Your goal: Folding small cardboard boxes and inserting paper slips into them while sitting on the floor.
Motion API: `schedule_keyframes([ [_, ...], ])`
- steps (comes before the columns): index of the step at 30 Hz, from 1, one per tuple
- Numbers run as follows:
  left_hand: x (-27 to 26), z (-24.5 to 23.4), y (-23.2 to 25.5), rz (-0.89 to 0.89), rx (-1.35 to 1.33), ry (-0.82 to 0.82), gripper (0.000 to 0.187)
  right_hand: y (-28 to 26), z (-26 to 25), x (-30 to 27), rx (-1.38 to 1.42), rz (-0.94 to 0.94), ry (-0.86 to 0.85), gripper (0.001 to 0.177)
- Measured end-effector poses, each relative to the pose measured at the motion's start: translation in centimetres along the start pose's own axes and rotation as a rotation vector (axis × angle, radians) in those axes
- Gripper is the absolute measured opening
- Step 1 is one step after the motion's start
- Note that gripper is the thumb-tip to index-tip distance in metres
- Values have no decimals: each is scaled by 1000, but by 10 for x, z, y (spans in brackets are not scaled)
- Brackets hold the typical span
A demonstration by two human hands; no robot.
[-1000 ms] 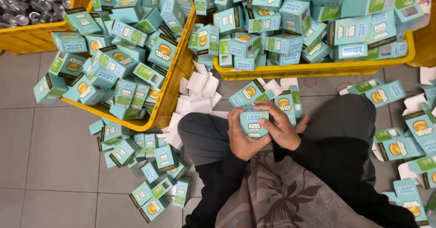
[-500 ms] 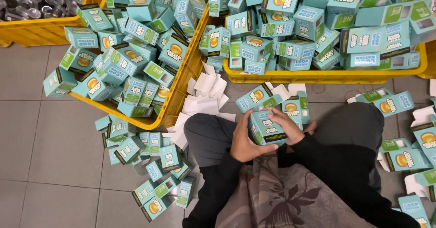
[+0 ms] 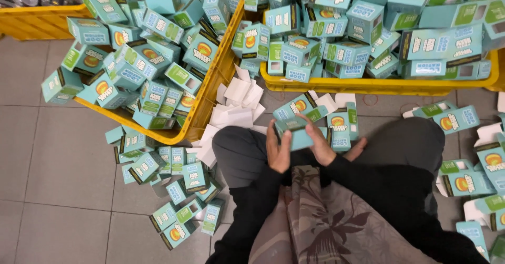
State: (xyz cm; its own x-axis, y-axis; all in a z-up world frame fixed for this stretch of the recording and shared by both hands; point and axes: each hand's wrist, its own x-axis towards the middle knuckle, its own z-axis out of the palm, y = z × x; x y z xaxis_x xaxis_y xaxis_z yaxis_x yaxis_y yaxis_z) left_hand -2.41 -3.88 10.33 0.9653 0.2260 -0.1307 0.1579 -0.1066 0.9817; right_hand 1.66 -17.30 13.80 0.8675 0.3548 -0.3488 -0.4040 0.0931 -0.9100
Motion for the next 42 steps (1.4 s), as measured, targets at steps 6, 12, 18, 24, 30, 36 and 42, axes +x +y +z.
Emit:
schedule_keyframes([
  [6,29,-5,11,65,-87,1,73,-22,-2,27,-167,-137,30,102],
  [12,35,-11,26,155,-203,-48,94,-15,-6,43,87,-239,-20,88],
  [18,34,-18,25,106,-377,-40,95,-1,-13,43,162,-206,-225,101],
  [24,25,-24,11,-24,-384,-72,105,34,-36,45,231,-118,-244,75],
  [30,104,-120,17,-86,-235,205,114,11,-58,18,-45,65,-248,132],
  [36,289,-336,27,674,553,1025,130,88,-130,-1,-197,45,87,74],
  [42,366,-437,-12,329,1014,1041,165,147,-180,-10,-950,-382,268,66],
])
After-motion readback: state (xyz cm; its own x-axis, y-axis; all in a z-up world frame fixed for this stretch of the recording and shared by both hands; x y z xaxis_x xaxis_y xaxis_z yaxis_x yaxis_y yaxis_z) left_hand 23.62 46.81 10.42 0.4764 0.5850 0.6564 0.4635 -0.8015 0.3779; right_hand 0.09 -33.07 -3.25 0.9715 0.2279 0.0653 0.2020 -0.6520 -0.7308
